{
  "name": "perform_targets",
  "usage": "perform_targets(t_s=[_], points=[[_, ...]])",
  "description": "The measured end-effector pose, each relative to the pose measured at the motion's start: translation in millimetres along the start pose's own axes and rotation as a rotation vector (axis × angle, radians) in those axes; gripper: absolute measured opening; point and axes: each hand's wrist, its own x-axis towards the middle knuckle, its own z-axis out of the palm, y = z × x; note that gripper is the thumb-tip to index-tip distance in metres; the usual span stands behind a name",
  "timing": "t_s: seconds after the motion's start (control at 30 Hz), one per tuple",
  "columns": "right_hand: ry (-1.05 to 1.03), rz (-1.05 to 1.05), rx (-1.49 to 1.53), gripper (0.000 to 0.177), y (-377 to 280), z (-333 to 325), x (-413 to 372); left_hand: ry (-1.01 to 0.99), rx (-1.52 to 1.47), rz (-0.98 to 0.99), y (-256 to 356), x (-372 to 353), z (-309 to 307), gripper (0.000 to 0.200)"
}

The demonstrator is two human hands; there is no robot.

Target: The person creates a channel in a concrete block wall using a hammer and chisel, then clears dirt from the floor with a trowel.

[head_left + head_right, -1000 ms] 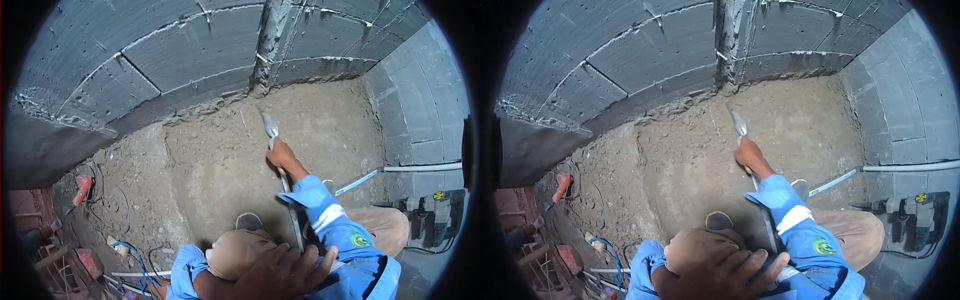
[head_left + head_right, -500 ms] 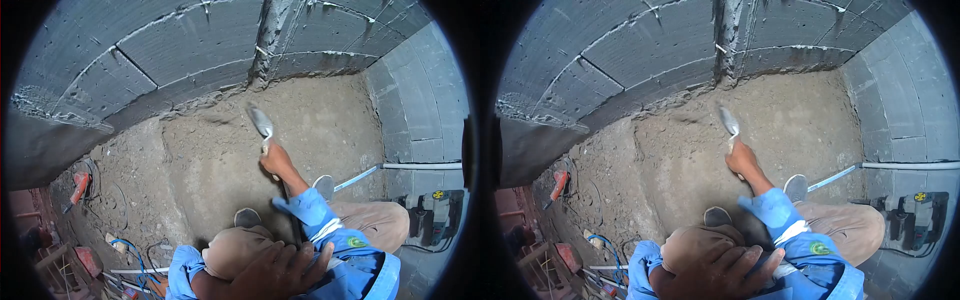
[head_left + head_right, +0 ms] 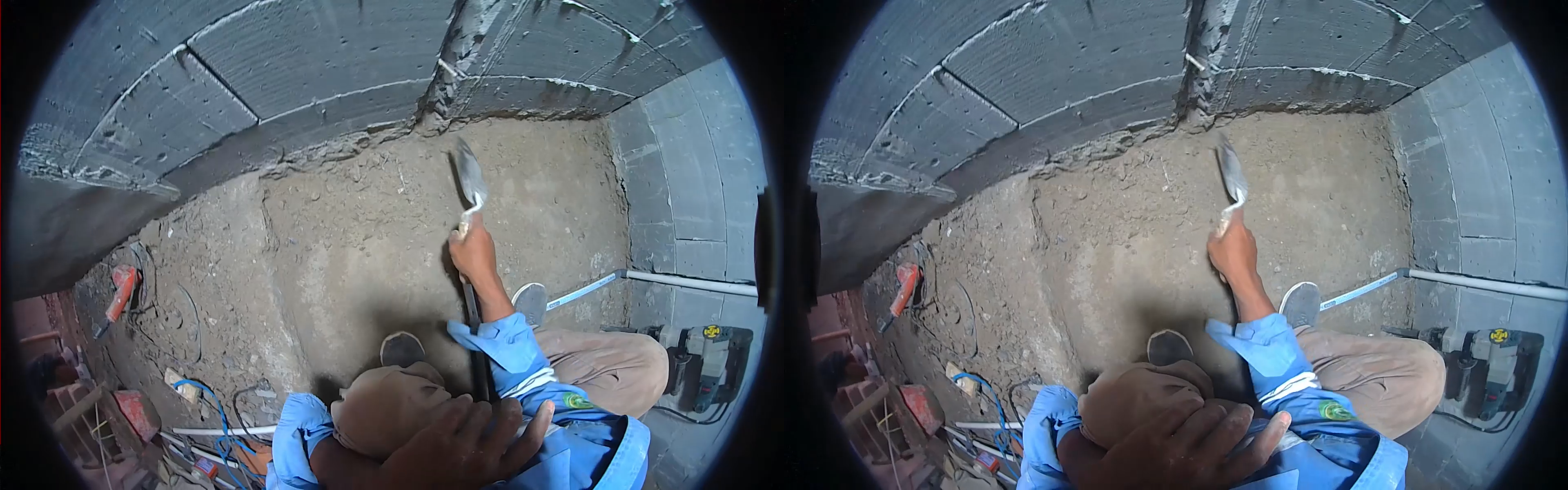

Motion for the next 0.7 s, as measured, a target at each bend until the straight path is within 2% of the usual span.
perform_targets(t_s=[0.1,0.13,0.2,0.27,0.33,0.37,0.4,0.47,0.5,0.53,0.6,0.63,0.7], points=[[-0.072,0.048,0.000,0.050,42,48,15,0.085,-0.025,-0.010,3,-3,13,0.053],[-0.064,0.048,0.002,0.050,43,50,18,0.088,-0.021,-0.002,3,-2,12,0.053],[-0.218,0.203,0.307,0.046,32,46,24,0.074,0.012,0.001,1,-1,9,0.051],[-0.250,0.209,0.243,0.041,24,34,11,0.036,0.029,0.023,7,0,1,0.050],[-0.290,-0.094,0.088,0.036,10,24,10,0.018,0.085,0.072,2,4,1,0.050],[-0.290,-0.178,0.074,0.035,-9,12,-9,0.041,0.047,0.062,2,5,4,0.051],[-0.288,-0.168,0.074,0.035,-8,16,-17,0.051,0.029,0.060,2,5,5,0.051],[-0.141,-0.101,0.097,0.039,-4,26,-27,0.052,0.022,0.069,0,5,6,0.051],[-0.119,-0.016,0.095,0.044,3,26,-29,0.044,0.030,0.075,-1,5,6,0.050],[-0.125,-0.017,0.095,0.044,14,24,-32,0.035,0.039,0.077,-2,3,6,0.048],[-0.093,0.186,0.006,0.046,39,21,-36,0.018,0.050,0.067,-3,0,7,0.046],[-0.107,0.184,-0.001,0.046,50,26,-35,0.017,0.043,0.053,1,-3,14,0.046],[-0.111,0.135,-0.004,0.046,69,39,-29,0.185,0.092,0.001,9,-8,24,0.052]])
